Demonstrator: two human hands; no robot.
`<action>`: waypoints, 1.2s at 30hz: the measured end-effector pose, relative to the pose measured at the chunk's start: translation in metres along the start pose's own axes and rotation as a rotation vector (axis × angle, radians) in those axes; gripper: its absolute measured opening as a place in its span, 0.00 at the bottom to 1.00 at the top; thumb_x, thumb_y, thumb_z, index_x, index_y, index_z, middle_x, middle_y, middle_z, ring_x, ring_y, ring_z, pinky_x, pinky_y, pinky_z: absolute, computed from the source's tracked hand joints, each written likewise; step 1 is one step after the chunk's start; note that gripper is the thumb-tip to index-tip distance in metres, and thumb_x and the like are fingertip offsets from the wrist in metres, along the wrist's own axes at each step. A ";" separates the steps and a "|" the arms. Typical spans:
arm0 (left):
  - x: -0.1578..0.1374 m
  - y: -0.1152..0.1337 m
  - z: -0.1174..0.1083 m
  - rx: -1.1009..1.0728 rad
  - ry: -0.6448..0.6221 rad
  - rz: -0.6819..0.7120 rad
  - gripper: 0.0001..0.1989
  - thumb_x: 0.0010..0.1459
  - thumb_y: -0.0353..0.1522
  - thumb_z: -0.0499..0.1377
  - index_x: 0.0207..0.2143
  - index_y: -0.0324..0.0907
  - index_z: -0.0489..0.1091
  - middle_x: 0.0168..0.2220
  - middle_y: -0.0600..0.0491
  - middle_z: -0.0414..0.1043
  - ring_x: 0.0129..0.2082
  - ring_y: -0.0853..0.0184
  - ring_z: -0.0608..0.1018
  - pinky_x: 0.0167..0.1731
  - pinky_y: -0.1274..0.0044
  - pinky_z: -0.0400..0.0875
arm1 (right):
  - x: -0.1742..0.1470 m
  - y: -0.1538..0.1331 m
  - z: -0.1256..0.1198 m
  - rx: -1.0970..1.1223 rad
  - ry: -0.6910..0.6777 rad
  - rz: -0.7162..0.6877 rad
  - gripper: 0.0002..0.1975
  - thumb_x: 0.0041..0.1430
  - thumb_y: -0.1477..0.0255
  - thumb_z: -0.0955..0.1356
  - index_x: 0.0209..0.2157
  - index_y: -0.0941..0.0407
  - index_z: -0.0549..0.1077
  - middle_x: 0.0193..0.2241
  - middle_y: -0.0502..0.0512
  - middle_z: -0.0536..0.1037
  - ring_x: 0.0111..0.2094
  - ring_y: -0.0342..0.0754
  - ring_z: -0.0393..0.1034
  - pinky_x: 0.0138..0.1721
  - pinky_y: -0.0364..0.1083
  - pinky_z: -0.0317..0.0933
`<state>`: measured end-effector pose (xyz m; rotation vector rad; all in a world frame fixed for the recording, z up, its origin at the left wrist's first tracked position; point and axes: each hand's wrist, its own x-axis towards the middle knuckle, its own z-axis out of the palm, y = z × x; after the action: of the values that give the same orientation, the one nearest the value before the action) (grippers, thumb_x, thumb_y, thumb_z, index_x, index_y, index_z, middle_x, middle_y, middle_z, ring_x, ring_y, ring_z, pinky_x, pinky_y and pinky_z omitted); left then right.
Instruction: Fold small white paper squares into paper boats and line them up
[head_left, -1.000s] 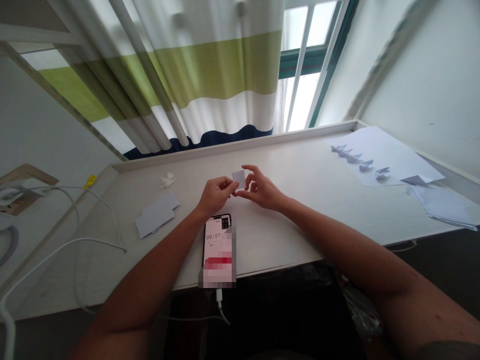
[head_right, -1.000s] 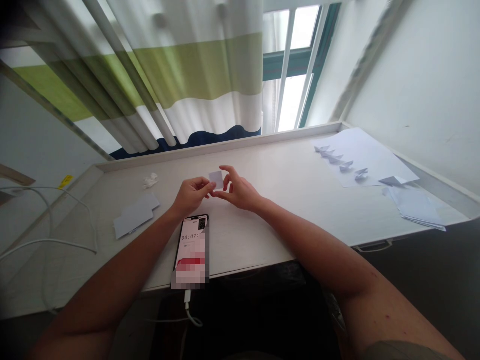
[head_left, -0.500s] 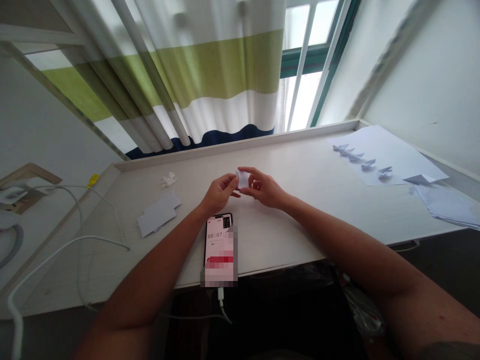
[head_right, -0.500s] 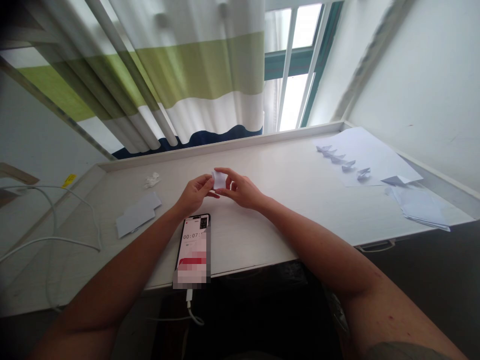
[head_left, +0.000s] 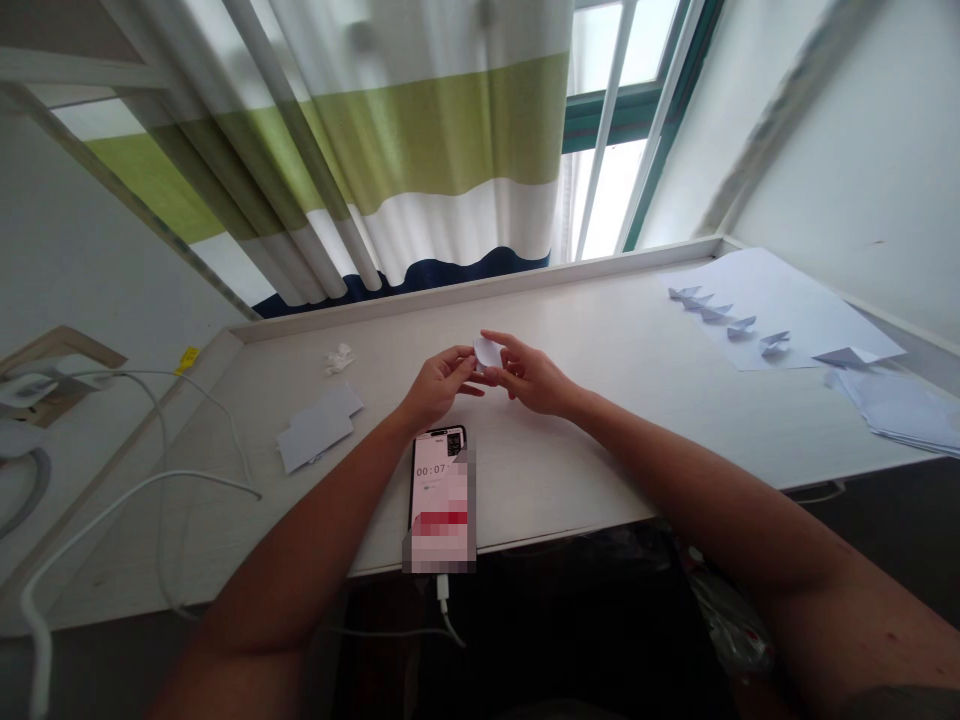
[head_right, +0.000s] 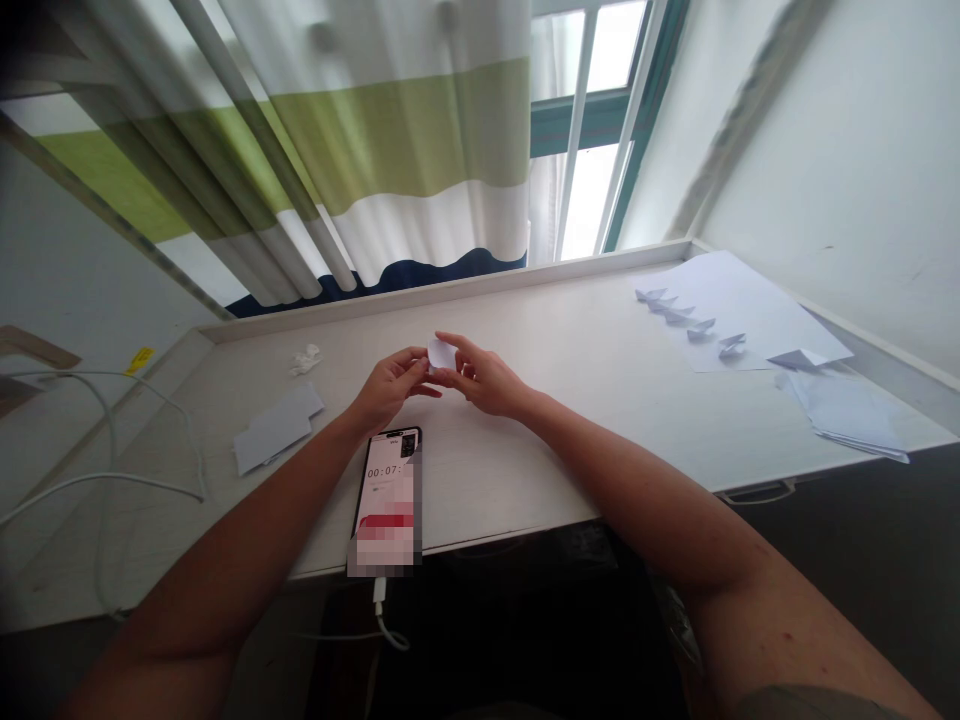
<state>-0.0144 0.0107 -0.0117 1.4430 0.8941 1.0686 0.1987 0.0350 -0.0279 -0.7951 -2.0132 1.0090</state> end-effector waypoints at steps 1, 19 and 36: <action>0.000 0.000 0.000 0.007 0.002 -0.002 0.23 0.62 0.50 0.70 0.46 0.40 0.77 0.41 0.46 0.86 0.42 0.58 0.89 0.38 0.70 0.82 | 0.000 0.000 0.000 -0.009 -0.009 0.009 0.34 0.75 0.59 0.69 0.74 0.56 0.60 0.33 0.48 0.73 0.27 0.43 0.70 0.29 0.44 0.66; -0.003 0.009 -0.002 0.059 0.102 -0.059 0.15 0.58 0.40 0.71 0.40 0.39 0.76 0.37 0.45 0.86 0.40 0.57 0.89 0.39 0.70 0.79 | -0.001 -0.011 -0.006 -0.058 0.139 -0.056 0.17 0.80 0.59 0.59 0.52 0.56 0.70 0.32 0.50 0.81 0.23 0.42 0.73 0.31 0.46 0.67; 0.000 0.013 -0.002 -0.059 0.173 -0.091 0.15 0.47 0.34 0.69 0.39 0.39 0.77 0.35 0.52 0.81 0.35 0.64 0.83 0.34 0.73 0.80 | -0.001 -0.007 -0.002 -0.011 0.116 -0.089 0.09 0.74 0.64 0.65 0.41 0.54 0.66 0.34 0.52 0.83 0.22 0.42 0.73 0.27 0.45 0.68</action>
<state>-0.0162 0.0092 0.0007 1.2632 1.0322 1.1549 0.1995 0.0320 -0.0215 -0.7455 -1.9385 0.8825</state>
